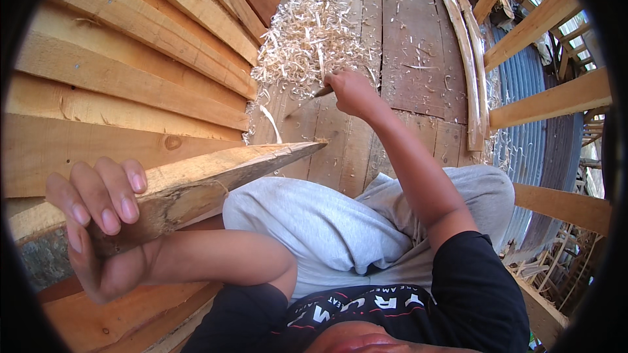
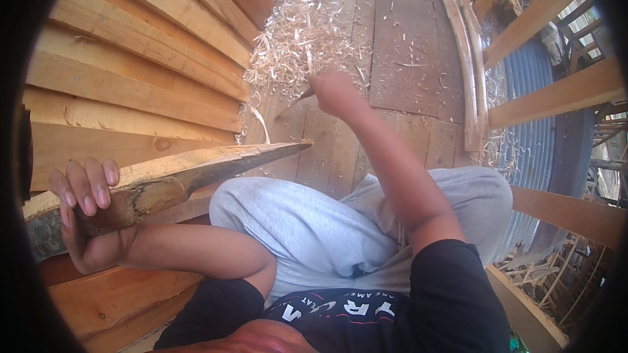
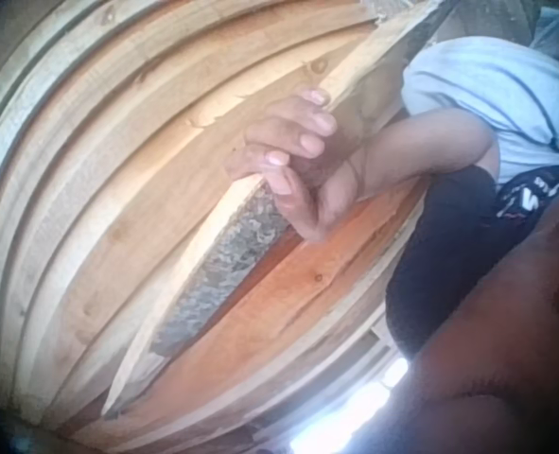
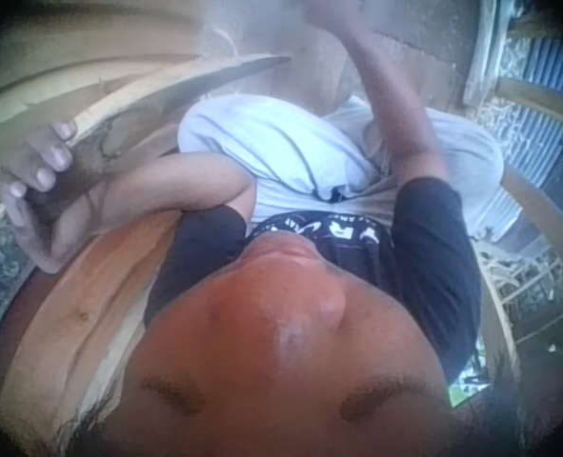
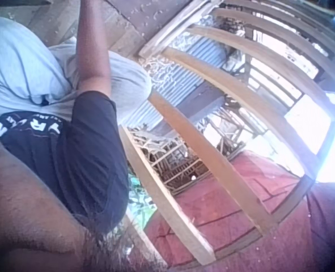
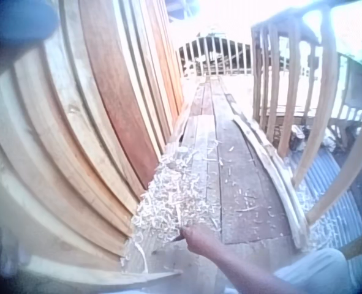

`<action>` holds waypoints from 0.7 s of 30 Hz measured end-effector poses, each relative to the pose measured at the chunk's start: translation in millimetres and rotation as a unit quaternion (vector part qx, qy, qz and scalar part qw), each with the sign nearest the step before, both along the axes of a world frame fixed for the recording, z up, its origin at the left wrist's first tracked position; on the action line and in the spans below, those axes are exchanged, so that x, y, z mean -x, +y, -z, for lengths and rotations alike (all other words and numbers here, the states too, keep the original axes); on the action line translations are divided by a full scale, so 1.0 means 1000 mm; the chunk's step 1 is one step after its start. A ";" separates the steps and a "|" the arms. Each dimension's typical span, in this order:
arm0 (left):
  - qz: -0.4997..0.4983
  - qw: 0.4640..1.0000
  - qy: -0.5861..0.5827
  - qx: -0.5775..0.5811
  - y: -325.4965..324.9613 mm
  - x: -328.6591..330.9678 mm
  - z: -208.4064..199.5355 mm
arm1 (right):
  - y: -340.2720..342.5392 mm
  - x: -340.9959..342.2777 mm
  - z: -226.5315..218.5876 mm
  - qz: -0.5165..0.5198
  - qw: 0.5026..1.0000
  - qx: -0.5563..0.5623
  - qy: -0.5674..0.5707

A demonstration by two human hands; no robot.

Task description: The person carves a curved wooden piece using a knife, removing bark and shaping the surface. The person holds the wood with the left hand and uses the knife with the right hand to shave off material, producing wood shavings.

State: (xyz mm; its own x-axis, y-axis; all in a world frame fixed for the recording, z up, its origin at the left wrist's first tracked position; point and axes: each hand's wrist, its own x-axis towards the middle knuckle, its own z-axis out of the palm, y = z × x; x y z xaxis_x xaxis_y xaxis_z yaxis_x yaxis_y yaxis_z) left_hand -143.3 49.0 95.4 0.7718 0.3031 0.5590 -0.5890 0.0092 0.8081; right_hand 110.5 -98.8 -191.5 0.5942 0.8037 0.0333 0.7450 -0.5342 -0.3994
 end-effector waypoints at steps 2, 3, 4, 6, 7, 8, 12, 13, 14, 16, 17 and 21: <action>0.001 1.000 0.000 0.001 0.000 0.001 -0.001 | 0.003 0.001 -0.003 0.036 0.995 -0.068 -0.063; 0.001 1.000 -0.001 0.001 0.001 0.001 0.000 | 0.004 0.001 -0.006 0.053 0.989 -0.102 -0.094; 0.001 1.000 -0.001 0.000 0.001 0.002 0.000 | 0.004 0.000 -0.009 0.057 0.992 -0.102 -0.047; -0.001 1.000 -0.002 -0.008 0.004 0.004 0.000 | 0.003 -0.002 -0.015 0.067 0.992 -0.099 0.048; 0.000 1.000 -0.003 -0.012 0.005 0.005 0.001 | 0.003 -0.002 -0.011 0.019 0.991 -0.071 0.110; 0.000 1.000 -0.004 -0.012 0.005 0.004 0.001 | 0.004 -0.001 -0.004 -0.029 0.984 -0.042 0.172; 0.009 1.000 -0.006 -0.013 0.004 0.002 0.001 | 0.009 0.009 0.028 -0.089 0.961 0.045 0.258; 0.012 1.000 -0.006 -0.013 0.004 0.001 0.001 | 0.010 0.008 0.034 -0.047 0.969 0.041 0.238; 0.014 1.000 -0.006 -0.004 0.003 -0.001 0.001 | 0.007 0.004 0.040 -0.007 0.976 0.012 0.219; 0.006 1.000 -0.007 0.010 0.000 0.001 0.001 | 0.007 -0.004 0.029 0.062 0.981 -0.046 0.180; 0.001 1.000 -0.005 0.008 0.000 0.002 0.000 | 0.004 -0.010 0.020 0.062 0.978 -0.046 0.193; -0.010 1.000 -0.004 0.002 0.000 0.001 0.001 | -0.025 -0.039 0.020 0.010 0.973 -0.015 0.232</action>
